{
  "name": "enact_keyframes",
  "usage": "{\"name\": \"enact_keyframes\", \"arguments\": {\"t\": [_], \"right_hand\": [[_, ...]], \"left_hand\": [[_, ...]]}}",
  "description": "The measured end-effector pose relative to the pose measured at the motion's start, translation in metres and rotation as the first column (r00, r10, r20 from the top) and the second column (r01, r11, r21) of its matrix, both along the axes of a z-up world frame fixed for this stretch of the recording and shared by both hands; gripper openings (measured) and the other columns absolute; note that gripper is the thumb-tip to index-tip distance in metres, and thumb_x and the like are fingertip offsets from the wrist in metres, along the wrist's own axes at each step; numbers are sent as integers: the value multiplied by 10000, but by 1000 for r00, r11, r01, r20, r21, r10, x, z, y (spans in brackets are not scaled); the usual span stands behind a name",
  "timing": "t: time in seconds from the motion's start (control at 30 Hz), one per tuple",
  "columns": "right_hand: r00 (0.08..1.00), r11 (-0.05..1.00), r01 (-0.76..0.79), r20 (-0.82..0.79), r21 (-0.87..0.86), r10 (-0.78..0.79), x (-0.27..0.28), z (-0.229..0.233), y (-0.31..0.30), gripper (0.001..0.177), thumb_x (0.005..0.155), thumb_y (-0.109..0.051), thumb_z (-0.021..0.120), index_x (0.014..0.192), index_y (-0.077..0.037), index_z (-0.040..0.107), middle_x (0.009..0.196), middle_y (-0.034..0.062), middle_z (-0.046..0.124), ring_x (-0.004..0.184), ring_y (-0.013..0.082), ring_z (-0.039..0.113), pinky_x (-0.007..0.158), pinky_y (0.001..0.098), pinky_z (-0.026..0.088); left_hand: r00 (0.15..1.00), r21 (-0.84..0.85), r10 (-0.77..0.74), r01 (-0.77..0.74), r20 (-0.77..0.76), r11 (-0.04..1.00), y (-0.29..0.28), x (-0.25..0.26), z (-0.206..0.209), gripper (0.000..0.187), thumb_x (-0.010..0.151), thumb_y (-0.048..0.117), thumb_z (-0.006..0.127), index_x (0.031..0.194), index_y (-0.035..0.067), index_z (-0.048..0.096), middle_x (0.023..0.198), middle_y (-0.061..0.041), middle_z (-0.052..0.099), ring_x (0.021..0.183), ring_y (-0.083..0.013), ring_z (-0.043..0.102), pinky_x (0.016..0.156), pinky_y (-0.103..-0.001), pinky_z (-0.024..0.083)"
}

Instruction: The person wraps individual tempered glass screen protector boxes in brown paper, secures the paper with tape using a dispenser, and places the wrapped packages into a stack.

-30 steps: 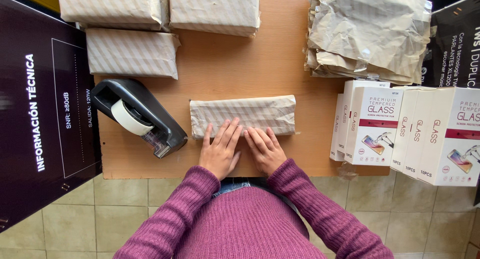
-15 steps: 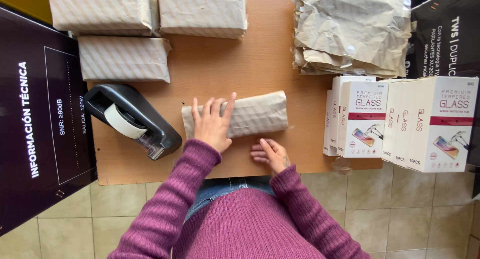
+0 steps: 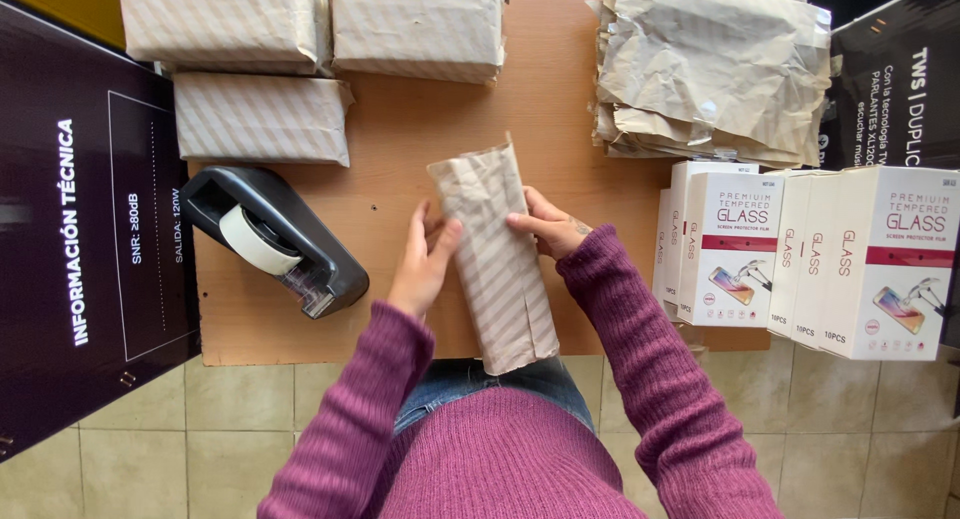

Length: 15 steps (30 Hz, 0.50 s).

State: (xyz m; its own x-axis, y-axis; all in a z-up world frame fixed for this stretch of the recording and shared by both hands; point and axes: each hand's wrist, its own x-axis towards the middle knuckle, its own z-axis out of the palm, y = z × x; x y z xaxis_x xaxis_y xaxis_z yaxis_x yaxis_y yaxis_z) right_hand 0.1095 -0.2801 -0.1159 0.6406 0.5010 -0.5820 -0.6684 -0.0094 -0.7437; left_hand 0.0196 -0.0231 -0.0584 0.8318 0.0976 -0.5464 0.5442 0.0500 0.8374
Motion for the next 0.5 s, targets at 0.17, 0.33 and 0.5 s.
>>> {"name": "enact_keyframes", "arguments": {"t": [0.17, 0.33, 0.5], "right_hand": [[990, 990, -136, 24, -24, 137, -7, -3, 16, 482, 1138, -331, 789, 1602, -266, 679, 1417, 0, 819, 1168, 146, 821, 963, 386, 727], [993, 994, 109, 54, -16, -108, 10, -35, 20, 548, 1252, -486, 582, 1688, -162, 650, 1506, 106, 763, 1257, 242, 822, 995, 417, 729], [979, 977, 198, -29, -82, -201, 24, -47, 31, 299, 1065, -197, 902, 1348, -118, 845, 1169, 25, 844, 963, 181, 867, 799, 320, 768]], "left_hand": [[979, 32, 201, -202, 21, 979, 0, 31, -55, 697, 1144, 535, 727, 1741, 252, 504, 1734, -122, 551, 1667, -308, 477, 1402, -505, 394], [986, 145, 162, -156, -29, 977, -4, 38, -71, 444, 1123, 421, 734, 1564, 362, 746, 1533, -58, 793, 1551, -300, 657, 1315, -495, 521], [990, 209, 98, -75, -102, 975, -2, 44, -69, 406, 1053, 459, 776, 1459, 448, 789, 1471, -18, 828, 1500, -291, 697, 1262, -481, 558]]}}
